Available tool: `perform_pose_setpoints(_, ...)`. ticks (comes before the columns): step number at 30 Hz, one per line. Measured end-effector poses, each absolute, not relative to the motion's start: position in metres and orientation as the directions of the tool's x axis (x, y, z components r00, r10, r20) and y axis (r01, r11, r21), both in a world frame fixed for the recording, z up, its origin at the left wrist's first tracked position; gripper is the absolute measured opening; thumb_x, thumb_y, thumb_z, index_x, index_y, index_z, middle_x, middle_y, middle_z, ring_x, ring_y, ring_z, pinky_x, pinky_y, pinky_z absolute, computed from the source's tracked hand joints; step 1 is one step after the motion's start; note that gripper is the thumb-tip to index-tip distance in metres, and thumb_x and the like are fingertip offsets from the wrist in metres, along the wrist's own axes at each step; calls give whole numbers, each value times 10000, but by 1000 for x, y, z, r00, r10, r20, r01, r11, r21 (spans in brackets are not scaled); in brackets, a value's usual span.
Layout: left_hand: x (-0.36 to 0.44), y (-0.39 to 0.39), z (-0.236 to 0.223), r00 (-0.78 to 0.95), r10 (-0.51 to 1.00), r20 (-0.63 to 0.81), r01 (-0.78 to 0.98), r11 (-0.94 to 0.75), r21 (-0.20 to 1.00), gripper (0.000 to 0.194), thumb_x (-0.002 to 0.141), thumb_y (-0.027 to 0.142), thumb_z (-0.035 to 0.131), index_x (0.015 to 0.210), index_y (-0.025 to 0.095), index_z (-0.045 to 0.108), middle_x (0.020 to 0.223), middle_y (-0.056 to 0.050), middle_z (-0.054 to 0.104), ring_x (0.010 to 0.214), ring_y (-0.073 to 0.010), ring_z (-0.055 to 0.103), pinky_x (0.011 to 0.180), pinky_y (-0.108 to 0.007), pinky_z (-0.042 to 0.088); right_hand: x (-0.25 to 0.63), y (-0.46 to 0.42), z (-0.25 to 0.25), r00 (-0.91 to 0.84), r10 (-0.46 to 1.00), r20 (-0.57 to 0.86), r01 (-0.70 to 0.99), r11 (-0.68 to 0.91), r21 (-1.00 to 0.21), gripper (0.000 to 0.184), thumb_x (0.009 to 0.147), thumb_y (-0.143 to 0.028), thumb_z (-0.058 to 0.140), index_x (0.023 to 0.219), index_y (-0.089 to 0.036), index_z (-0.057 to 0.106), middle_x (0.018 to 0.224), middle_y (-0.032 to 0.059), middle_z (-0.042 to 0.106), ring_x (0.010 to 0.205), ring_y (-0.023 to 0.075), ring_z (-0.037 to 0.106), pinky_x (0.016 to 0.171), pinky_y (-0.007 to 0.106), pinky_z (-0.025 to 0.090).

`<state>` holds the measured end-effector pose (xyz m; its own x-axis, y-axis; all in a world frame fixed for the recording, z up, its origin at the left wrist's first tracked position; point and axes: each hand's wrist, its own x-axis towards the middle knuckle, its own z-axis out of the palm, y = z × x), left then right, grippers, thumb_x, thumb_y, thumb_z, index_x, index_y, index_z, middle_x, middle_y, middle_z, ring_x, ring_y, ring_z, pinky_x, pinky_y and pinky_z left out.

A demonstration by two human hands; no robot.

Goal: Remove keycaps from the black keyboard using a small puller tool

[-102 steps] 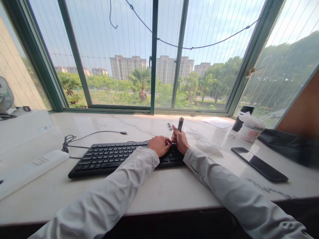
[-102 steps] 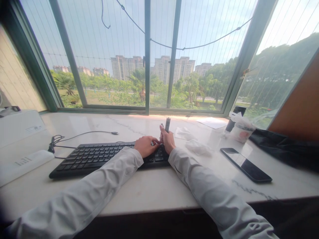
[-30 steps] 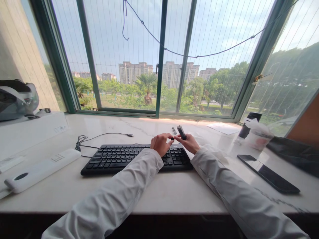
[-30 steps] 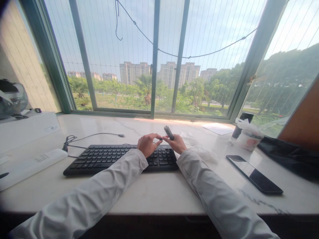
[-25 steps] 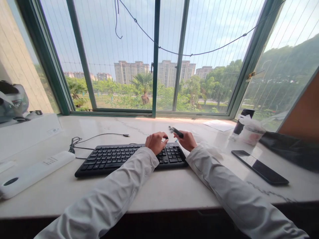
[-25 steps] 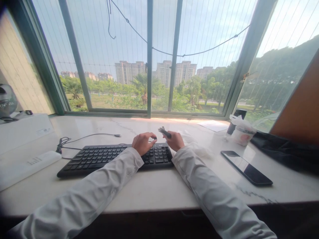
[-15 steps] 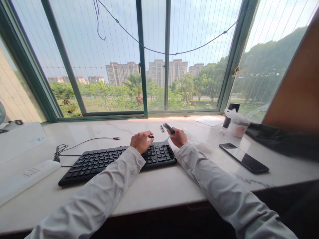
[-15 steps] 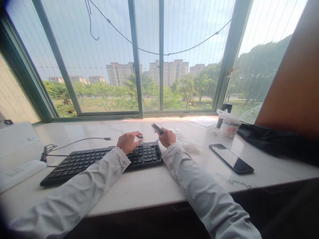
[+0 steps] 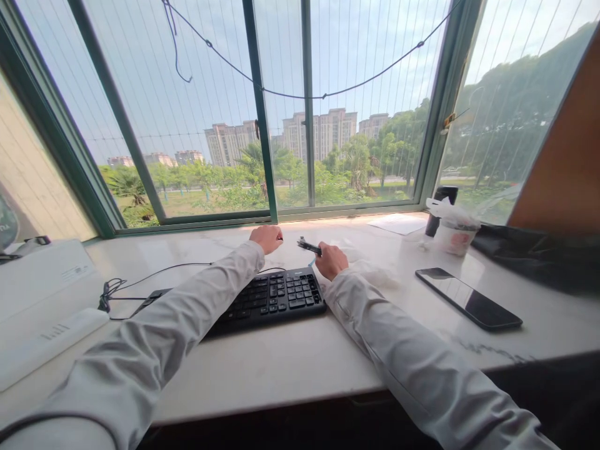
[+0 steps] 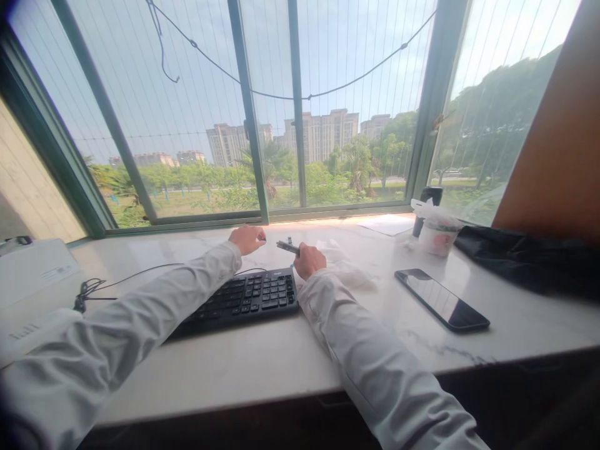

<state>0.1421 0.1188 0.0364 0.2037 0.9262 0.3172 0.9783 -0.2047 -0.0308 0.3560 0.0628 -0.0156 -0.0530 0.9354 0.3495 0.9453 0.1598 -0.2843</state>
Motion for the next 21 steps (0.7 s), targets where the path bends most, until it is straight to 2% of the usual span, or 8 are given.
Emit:
perform_pose_setpoints(4,155,170,31,161,952,262,987,-161,-19,258,791,387,627,994,245,700,1060,-48,712,992,-227,627,880,-303,463,355,64,-16,-74,934,350,958,164,-234,261,927,-286,389,1033,-197,611,968,128,680,860,260,650,652,323,409)
perform_pose_setpoints(11,174,224,6,157,958,239,987,-162,2,215,782,380,658,959,275,719,1058,-32,716,1013,-217,625,878,-289,464,353,65,-17,-158,931,328,973,203,-108,225,856,-223,471,995,-181,642,928,131,685,863,265,661,692,329,424)
perform_pose_setpoints(21,190,260,-19,140,959,248,990,-144,-2,243,775,340,664,1000,260,715,1139,-74,690,1057,-237,615,890,-311,455,349,63,-18,-202,913,355,963,251,-95,241,820,-212,479,980,-180,657,934,137,693,854,267,666,695,343,440)
